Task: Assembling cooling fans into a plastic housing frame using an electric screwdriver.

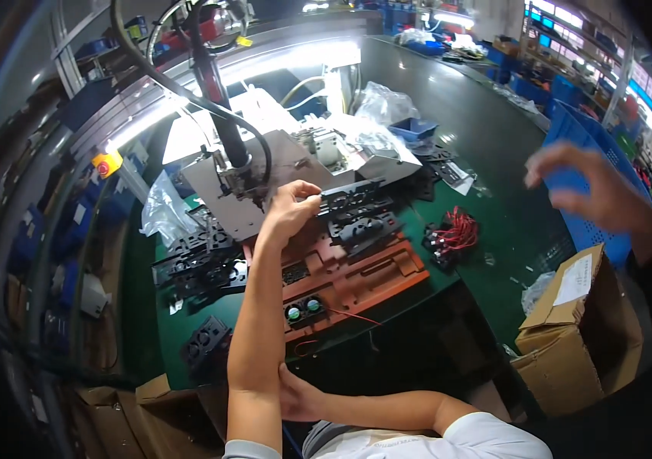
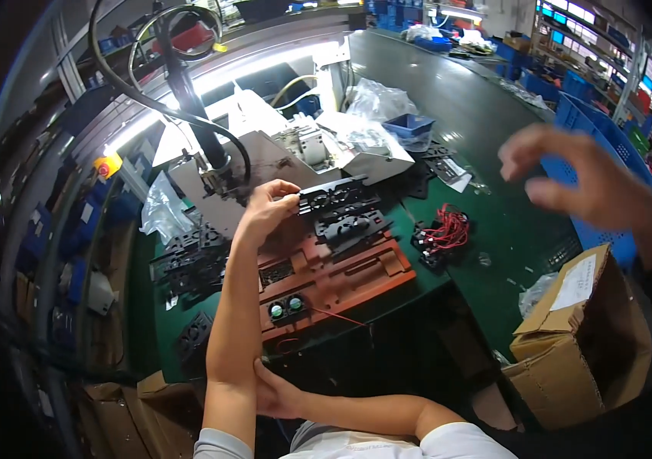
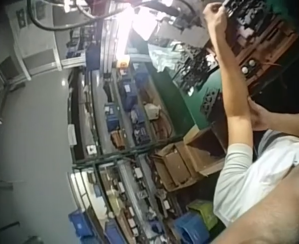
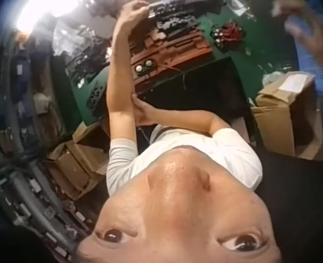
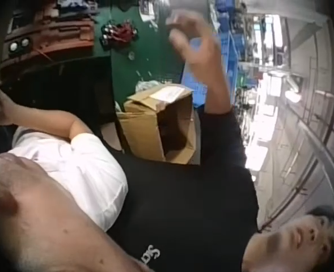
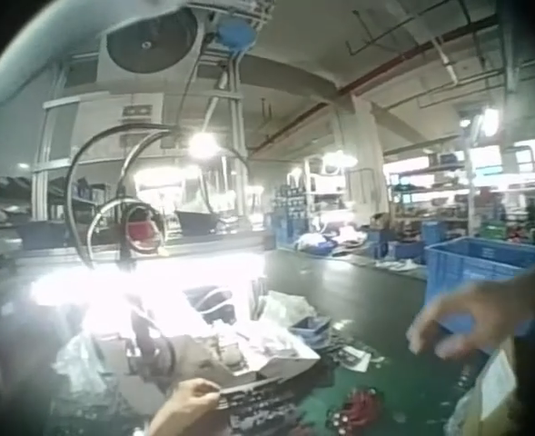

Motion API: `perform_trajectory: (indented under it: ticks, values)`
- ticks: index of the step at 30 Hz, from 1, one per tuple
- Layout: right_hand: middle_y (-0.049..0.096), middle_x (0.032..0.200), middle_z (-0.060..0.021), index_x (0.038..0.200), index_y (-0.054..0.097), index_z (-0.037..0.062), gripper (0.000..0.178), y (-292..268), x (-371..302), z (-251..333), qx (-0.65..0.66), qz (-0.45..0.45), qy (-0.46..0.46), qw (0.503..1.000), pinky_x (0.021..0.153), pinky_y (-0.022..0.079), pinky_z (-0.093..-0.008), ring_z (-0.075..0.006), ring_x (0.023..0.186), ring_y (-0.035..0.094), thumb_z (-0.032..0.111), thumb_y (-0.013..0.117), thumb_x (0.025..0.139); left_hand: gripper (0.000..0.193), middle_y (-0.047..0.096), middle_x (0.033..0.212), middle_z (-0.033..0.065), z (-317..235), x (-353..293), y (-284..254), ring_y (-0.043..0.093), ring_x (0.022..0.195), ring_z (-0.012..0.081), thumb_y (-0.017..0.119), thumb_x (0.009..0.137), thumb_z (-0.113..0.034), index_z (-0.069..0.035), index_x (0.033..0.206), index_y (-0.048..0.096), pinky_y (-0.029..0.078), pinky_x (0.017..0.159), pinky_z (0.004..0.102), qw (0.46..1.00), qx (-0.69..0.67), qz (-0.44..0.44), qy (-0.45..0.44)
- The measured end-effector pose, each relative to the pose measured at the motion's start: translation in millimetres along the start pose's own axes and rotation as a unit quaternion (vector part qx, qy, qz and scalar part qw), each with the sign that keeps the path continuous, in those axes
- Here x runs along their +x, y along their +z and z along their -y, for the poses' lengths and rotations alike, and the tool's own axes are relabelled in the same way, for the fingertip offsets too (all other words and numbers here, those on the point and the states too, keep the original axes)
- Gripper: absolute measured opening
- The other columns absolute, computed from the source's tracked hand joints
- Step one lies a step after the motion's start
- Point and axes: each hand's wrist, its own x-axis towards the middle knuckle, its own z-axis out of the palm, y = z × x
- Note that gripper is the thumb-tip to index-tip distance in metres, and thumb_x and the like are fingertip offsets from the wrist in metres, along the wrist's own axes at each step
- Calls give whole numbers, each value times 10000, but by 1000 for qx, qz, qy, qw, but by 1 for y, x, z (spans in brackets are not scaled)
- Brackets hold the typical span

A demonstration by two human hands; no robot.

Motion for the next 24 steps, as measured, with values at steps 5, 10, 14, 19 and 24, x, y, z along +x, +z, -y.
perform_trajectory:
  ticks: [5,10,14,19,24]
  values:
    - [485,1574,-72,1569,389,154,887,-3,-9,-36,49,138,146,978,1144,398,-459,-249,1410,483,788,415,949,219,702,934,35,1,-9,-13,650,813,102,690,939,-105,9,1126,694,536,755,256,1000,15,16,12]
    - [558,1478,-145,1570,350,110,897,18,-20,-36,-57,-28,239,969,1115,450,-435,-265,1341,549,748,492,956,215,712,941,44,-4,-34,-20,660,814,106,681,941,-96,30,1114,697,541,744,264,997,30,15,62]
    - [492,1497,-117,1553,323,73,786,1,-21,-16,-110,-172,232,951,1172,389,-424,-227,1400,467,540,633,1001,208,711,966,49,-6,-94,-25,660,840,94,669,942,-36,37,1135,688,535,752,238,994,-86,-29,64]
    - [423,1565,-127,1639,130,48,968,10,-12,-11,-356,-191,221,888,1225,309,-419,-227,1446,421,485,693,984,194,706,984,42,7,-152,-22,677,877,98,677,957,-45,32,1134,684,570,807,253,975,-201,-87,33]
    - [554,1425,-113,1542,340,35,764,-8,-10,-7,-429,-46,125,893,1102,424,-353,-196,1295,534,351,743,976,179,715,1009,63,26,-183,-31,692,885,123,669,959,-40,26,1125,676,568,840,273,958,-252,-131,22]
